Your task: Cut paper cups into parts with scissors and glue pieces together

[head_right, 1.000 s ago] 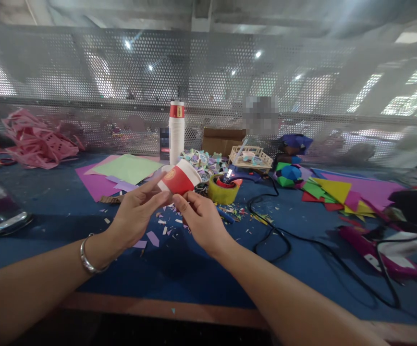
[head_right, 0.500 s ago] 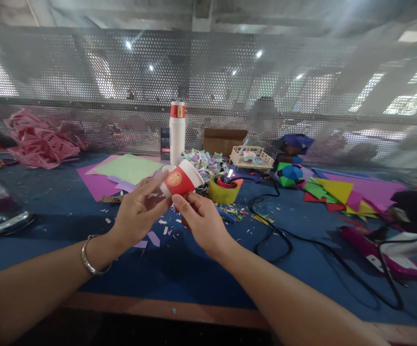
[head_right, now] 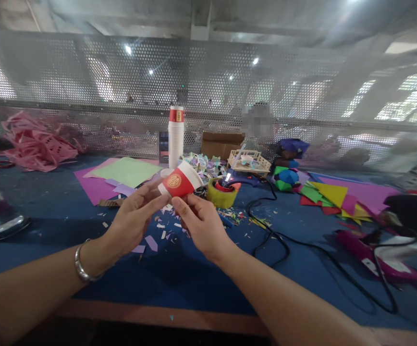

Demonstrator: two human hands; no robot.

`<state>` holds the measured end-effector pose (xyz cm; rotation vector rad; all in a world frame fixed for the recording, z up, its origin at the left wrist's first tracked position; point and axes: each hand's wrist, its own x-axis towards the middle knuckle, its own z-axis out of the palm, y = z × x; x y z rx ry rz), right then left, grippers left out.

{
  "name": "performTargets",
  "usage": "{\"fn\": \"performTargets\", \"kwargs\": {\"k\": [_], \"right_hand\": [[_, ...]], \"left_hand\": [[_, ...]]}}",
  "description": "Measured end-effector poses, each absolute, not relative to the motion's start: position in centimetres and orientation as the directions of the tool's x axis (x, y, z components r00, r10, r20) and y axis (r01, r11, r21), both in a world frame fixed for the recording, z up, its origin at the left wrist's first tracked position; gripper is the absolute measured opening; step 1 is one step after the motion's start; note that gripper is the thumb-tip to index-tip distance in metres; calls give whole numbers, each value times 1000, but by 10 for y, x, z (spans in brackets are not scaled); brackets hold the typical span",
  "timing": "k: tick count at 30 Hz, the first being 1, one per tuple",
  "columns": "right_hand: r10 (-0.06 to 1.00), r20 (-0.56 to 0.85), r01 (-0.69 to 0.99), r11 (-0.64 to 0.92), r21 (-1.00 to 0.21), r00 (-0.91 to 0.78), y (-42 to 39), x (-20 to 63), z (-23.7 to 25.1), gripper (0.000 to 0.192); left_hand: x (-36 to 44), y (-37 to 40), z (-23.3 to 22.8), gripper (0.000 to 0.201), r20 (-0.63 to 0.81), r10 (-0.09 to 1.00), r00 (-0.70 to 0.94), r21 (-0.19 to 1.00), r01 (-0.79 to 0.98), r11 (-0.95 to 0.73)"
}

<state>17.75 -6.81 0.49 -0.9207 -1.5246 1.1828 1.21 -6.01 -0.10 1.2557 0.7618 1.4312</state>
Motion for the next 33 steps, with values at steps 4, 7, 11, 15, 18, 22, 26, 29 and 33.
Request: {"fn": "performTargets", "kwargs": {"k": [4, 7, 11, 15, 18, 22, 26, 29, 33], "right_hand": [[943, 233, 35, 248, -968, -240, -66, 179, 4, 44], [942, 232, 46, 249, -967, -241, -65, 179, 5, 45], [940, 233, 47, 252, -967, -249, -65, 179, 5, 45], [942, 223, 44, 241, -970, -250, -65, 179, 5, 44], [941, 221, 39, 239, -970, -258, -64, 180, 4, 44], [936, 234, 43, 254, -966, -263, -63, 180, 2, 44], [929, 260, 63, 285, -956, -263, -63, 180, -1, 44], [920, 280, 75, 311, -948, -273, -63, 181, -1, 44], [915, 297, 85, 331, -940, -273, -63, 181, 0, 44]], "left_hand": [[13, -60, 2, 33, 237, 960, 146, 922, -346, -175], [13, -60, 4, 33, 217, 963, 158, 918, -369, -146], [12, -60, 6, 37, 235, 959, 160, 918, -361, -165], [12, -59, 6, 40, 259, 953, 159, 920, -342, -193], [11, -58, 5, 42, 264, 952, 155, 926, -317, -205], [10, -56, 1, 50, 297, 944, 141, 930, -266, -253], [7, -56, -3, 55, 326, 935, 141, 935, -191, -298], [6, -56, -3, 57, 349, 928, 130, 934, -132, -333], [4, -55, -1, 56, 397, 914, 87, 918, -32, -396]]}}
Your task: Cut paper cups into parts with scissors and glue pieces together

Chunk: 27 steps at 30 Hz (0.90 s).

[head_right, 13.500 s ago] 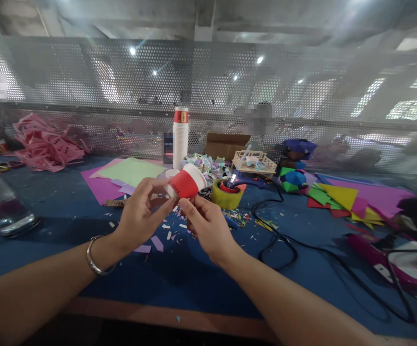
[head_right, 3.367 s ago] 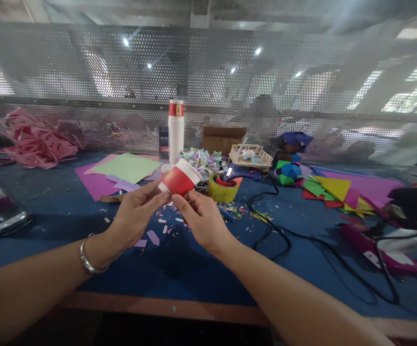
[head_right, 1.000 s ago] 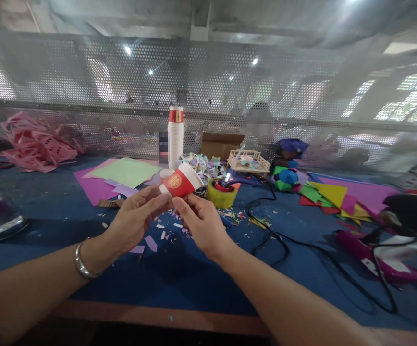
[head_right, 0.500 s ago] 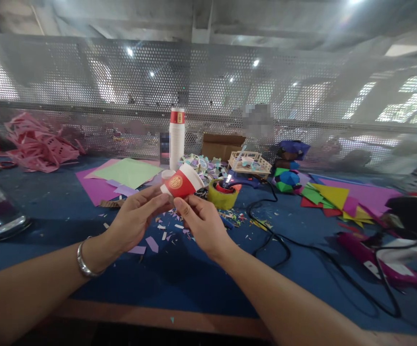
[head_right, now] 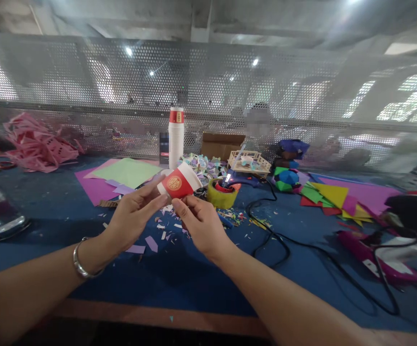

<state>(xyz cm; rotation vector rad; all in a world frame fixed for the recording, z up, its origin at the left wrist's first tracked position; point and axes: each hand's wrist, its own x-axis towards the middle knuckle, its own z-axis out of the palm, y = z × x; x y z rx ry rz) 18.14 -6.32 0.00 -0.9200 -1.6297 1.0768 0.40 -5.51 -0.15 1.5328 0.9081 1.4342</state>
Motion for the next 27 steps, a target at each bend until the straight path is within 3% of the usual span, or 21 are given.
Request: {"fn": "performTargets", "kwargs": {"k": [5, 14, 19, 27], "right_hand": [[919, 293, 87, 325, -942, -262, -63, 181, 0, 45], [920, 284, 82, 316, -945, -271, -62, 180, -1, 44], [922, 290, 66, 316, -946, -257, -61, 180, -3, 44], [917, 316, 52, 338, -940, -244, -61, 179, -3, 44]], "left_hand": [[4, -55, -2, 54, 407, 910, 80, 914, -28, -406], [11, -56, 1, 41, 267, 963, 36, 902, -361, -236], [11, -55, 0, 33, 291, 957, 9, 903, -333, -272], [11, -58, -2, 40, 305, 949, 84, 927, -255, -275]]}}
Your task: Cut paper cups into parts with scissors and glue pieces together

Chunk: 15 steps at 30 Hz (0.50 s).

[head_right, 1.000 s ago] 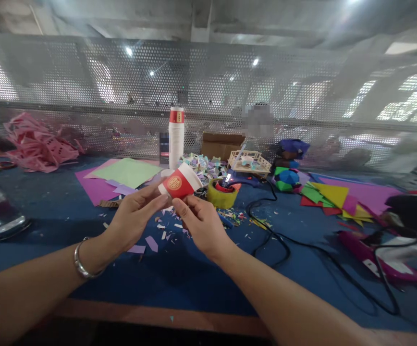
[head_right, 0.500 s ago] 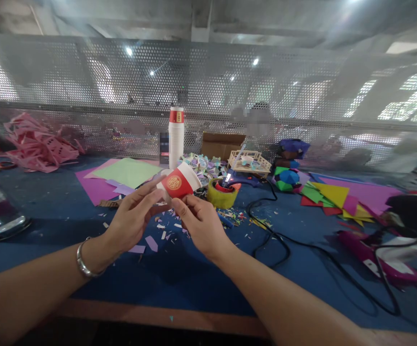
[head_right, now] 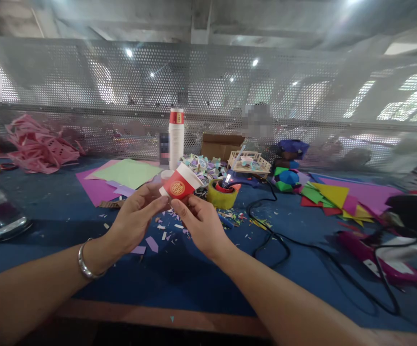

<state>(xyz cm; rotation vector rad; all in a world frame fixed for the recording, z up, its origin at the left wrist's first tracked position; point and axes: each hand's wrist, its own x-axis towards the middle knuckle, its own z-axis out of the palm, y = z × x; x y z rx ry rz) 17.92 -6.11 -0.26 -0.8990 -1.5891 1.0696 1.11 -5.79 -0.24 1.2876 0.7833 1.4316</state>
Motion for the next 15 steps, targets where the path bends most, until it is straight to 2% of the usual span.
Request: {"fn": "performTargets", "kwargs": {"k": [15], "right_hand": [[887, 375, 159, 425, -891, -268, -65, 181, 4, 42]], "left_hand": [[10, -59, 2, 46, 298, 953, 55, 918, -290, -270]]}}
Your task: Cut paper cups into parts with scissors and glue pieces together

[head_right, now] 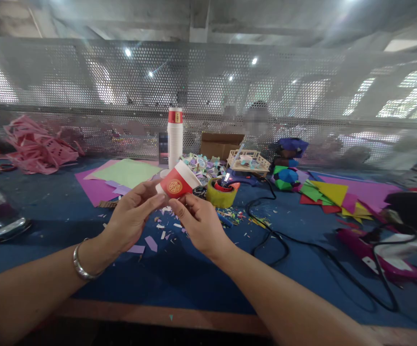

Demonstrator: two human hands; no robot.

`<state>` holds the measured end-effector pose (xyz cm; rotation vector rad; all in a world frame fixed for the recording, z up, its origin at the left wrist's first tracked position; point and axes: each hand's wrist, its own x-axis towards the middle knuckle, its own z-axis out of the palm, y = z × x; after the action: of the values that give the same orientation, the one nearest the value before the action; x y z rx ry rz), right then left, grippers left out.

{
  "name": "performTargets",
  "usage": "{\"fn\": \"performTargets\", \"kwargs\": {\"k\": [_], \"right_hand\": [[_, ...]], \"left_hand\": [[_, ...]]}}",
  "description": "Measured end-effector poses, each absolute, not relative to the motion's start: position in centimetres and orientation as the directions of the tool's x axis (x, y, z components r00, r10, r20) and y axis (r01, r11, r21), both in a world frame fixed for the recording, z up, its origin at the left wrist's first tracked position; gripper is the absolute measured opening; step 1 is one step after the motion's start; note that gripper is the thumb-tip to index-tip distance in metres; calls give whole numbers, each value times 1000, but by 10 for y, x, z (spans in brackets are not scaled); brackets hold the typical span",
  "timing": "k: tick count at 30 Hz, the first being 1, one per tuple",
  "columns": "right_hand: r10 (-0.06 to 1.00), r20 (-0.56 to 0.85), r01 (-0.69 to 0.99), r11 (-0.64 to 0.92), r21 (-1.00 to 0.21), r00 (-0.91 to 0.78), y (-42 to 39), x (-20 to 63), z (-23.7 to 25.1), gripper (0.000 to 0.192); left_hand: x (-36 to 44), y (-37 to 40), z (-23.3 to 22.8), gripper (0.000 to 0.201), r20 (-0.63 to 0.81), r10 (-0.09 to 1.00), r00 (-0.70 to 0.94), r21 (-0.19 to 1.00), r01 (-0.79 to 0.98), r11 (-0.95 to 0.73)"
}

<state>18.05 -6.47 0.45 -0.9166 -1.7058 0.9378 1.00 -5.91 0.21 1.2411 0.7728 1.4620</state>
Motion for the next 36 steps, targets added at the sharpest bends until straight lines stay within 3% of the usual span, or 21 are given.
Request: {"fn": "performTargets", "kwargs": {"k": [10, 17, 24, 28, 30, 33, 36], "right_hand": [[916, 312, 221, 368, -903, -252, -63, 181, 6, 37], [906, 314, 153, 367, -918, -285, -65, 184, 10, 52], [884, 321, -31, 331, -943, -339, -69, 183, 12, 66], [866, 305, -159, 262, -952, -396, -71, 185, 14, 72], [865, 283, -177, 229, -957, -414, -73, 186, 15, 77], [867, 252, -185, 189, -964, -430, -75, 187, 17, 83], [860, 253, -207, 177, -962, -443, -75, 186, 17, 87]], "left_hand": [[3, -45, 10, 37, 302, 948, -104, 888, -330, -319], [-9, -29, 14, 36, 258, 935, -244, 862, -380, -337], [-11, -32, 12, 44, 382, 899, -216, 885, -196, -423], [-18, -30, 9, 48, 508, 851, -131, 861, 46, -507], [-22, -29, 9, 49, 631, 774, -55, 755, 271, -597], [-24, -32, 12, 57, 786, 600, 148, 423, 578, -698], [-21, -37, 14, 65, 810, 463, 361, 126, 663, -738]]}}
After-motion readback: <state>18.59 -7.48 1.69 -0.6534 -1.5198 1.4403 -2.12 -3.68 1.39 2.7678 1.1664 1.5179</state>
